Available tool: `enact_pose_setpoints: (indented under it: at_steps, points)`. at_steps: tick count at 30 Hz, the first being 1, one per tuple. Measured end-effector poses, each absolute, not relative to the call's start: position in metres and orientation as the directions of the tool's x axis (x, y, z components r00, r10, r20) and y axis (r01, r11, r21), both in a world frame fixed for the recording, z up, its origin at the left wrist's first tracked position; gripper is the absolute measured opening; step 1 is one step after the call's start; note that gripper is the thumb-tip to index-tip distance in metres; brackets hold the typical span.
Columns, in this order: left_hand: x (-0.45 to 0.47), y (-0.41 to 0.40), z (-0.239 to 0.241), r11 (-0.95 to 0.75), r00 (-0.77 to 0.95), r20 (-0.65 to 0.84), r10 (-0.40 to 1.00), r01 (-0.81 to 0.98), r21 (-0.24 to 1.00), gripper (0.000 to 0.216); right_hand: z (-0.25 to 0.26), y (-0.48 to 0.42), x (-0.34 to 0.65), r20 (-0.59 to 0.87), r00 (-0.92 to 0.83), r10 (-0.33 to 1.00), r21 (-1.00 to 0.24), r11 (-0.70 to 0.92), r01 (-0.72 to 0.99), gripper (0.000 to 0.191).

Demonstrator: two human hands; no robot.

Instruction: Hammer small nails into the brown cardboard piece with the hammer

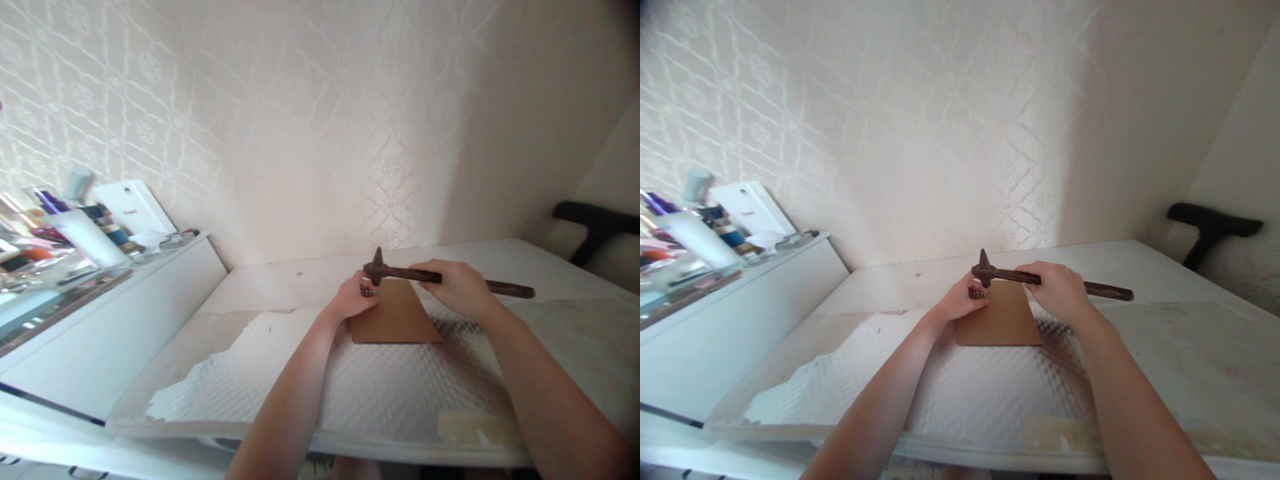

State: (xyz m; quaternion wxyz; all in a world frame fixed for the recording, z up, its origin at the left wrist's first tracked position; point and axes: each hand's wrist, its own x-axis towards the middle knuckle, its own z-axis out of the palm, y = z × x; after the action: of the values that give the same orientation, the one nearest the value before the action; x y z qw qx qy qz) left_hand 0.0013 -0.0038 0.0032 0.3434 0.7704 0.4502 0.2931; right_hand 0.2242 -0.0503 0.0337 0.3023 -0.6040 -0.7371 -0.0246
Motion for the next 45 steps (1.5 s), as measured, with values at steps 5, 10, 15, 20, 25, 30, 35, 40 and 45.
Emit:
enact_pose_setpoints:
  at_steps: [5, 10, 15, 20, 25, 30, 35, 40, 45]
  points:
    - [0.0011, -0.0041, 0.0035, -0.355, 0.424, 0.139, 0.895, 0.49, 0.796, 0.039, 0.0328, -0.0491, 0.2249, 0.462, -0.128, 0.878, -0.341, 0.309, 0.888, 0.036]
    - [0.0009, -0.0037, 0.0032, -0.363, 0.42, 0.146, 0.896, 0.503, 0.784, 0.038, 0.0329, -0.0497, 0.224, 0.471, -0.097, 0.877, -0.351, 0.288, 0.891, 0.034]
    - [0.0007, -0.0033, 0.002, -0.362, 0.423, 0.147, 0.894, 0.489, 0.793, 0.038, 0.0327, -0.0499, 0.223, 0.459, -0.097, 0.883, -0.326, 0.269, 0.906, 0.035]
    - [0.0001, -0.0039, 0.003, -0.359, 0.425, 0.147, 0.893, 0.476, 0.802, 0.039, 0.0333, -0.0503, 0.2226, 0.466, -0.076, 0.881, -0.353, 0.264, 0.898, 0.034]
    - [0.0004, -0.0062, 0.0059, -0.348, 0.418, 0.142, 0.897, 0.472, 0.81, 0.038, 0.0341, -0.0508, 0.2226, 0.454, -0.077, 0.888, -0.335, 0.251, 0.908, 0.035]
    - [0.0008, -0.0035, 0.0041, -0.351, 0.426, 0.142, 0.894, 0.465, 0.813, 0.039, 0.0333, -0.05, 0.2232, 0.438, -0.129, 0.89, -0.343, 0.298, 0.891, 0.037]
    - [0.0003, -0.0019, 0.0031, -0.359, 0.428, 0.152, 0.891, 0.456, 0.814, 0.039, 0.0329, -0.0498, 0.2225, 0.437, -0.096, 0.894, -0.364, 0.274, 0.89, 0.037]
    - [0.0002, -0.002, 0.0023, -0.369, 0.43, 0.16, 0.889, 0.463, 0.806, 0.035, 0.0331, -0.0492, 0.2227, 0.43, -0.084, 0.899, -0.344, 0.249, 0.905, 0.035]
    - [-0.0001, -0.0019, 0.0014, -0.359, 0.436, 0.152, 0.887, 0.443, 0.822, 0.039, 0.032, -0.0479, 0.2232, 0.453, -0.097, 0.886, -0.365, 0.284, 0.887, 0.035]
